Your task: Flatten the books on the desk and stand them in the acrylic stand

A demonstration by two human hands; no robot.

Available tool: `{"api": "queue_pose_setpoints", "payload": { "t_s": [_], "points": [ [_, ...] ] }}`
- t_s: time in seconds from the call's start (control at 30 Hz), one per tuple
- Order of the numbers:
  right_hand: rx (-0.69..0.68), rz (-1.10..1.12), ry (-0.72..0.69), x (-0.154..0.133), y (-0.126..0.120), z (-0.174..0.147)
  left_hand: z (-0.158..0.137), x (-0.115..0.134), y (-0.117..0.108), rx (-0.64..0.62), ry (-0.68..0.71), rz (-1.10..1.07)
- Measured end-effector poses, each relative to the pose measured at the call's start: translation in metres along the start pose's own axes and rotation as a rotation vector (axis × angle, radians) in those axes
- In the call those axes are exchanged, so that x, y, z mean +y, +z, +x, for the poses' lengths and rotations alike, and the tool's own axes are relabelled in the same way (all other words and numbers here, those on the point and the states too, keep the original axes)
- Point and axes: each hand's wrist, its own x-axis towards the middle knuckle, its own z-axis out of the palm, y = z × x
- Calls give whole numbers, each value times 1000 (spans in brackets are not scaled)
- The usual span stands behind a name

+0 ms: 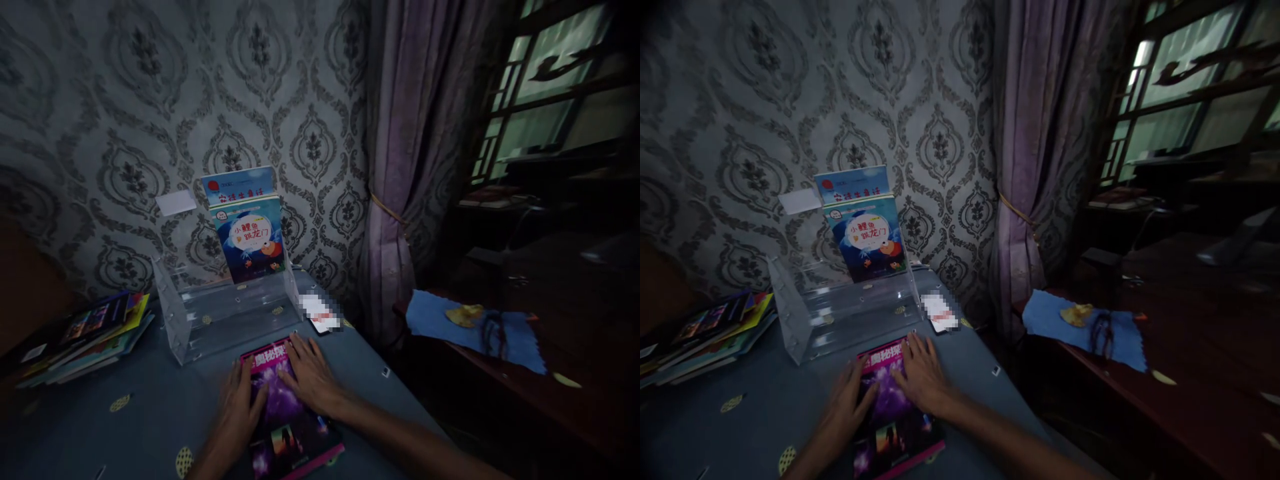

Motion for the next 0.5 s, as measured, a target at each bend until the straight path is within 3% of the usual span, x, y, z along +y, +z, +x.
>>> {"api": "queue_pose_setpoints", "payload": {
  "t_s": [0.17, 0.3, 0.37, 0.5],
  "points": [
    [10, 7, -8, 5, 5, 2, 15, -9, -12, 91, -138, -606],
    [43, 41, -12, 7, 7, 3, 26, -3, -18, 180, -442, -960],
    [31, 45, -14, 6, 6, 2, 29, 8, -16, 157, -539, -1098],
    [3, 38, -8, 6, 4, 2, 32, 35, -9, 84, -571, -1299]
  ]
}}
